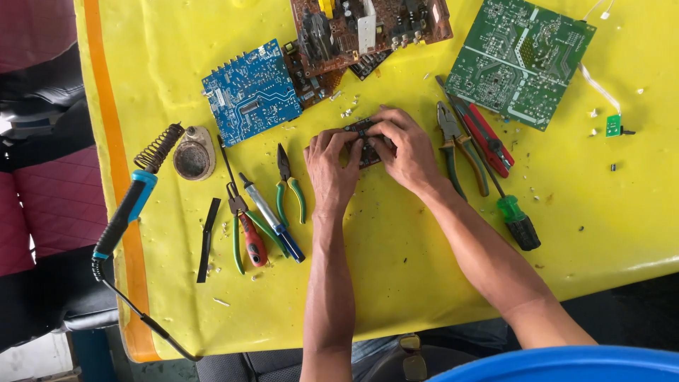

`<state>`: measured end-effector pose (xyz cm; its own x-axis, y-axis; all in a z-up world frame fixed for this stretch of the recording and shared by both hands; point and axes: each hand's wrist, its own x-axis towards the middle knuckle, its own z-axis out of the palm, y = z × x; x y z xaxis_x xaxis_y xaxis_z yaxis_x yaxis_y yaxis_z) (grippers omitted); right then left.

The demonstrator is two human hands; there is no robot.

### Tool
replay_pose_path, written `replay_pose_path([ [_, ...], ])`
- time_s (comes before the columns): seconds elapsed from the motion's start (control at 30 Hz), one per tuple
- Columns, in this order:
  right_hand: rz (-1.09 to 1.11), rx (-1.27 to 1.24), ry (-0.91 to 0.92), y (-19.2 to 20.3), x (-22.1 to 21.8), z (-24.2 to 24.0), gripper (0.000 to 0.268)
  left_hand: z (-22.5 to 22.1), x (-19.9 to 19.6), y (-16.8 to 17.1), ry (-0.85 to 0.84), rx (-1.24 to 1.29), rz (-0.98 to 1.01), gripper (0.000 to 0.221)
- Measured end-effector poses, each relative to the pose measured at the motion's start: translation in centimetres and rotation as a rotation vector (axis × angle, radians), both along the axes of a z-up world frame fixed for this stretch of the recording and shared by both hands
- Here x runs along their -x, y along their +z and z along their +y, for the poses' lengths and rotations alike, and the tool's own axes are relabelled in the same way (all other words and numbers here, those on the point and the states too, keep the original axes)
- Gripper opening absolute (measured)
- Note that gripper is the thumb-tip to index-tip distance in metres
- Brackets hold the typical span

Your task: Inspecting and manually manipulating a small circuit board on a workbench

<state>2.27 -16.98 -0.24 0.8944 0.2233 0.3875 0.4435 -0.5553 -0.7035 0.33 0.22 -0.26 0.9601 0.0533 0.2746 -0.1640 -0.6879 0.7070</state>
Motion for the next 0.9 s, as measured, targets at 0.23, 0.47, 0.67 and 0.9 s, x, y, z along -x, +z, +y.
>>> replay_pose_path([
  [0.23, 0.009, -0.018, -0.003, 0.1, 0.0, 0.0, 0.013, 0.0, 0.0, 0.0, -0.011, 0.007, 0.001, 0.014],
  [0.47, -0.012, 0.010, -0.009, 0.3, 0.0, 0.1, 0.009, -0.3, 0.1, 0.2, 0.007, -0.005, -0.003, 0.012],
  [0.67, -0.026, 0.009, -0.015, -0.6, -0.2, -0.1, 0.002, -0.4, 0.2, 0.3, 0.011, -0.003, 0.000, 0.010],
  [0.9, -0.011, 0.026, -0.013, 0.1, 0.1, 0.1, 0.007, -0.1, 0.3, 0.8, -0.023, 0.014, 0.001, 0.010],
])
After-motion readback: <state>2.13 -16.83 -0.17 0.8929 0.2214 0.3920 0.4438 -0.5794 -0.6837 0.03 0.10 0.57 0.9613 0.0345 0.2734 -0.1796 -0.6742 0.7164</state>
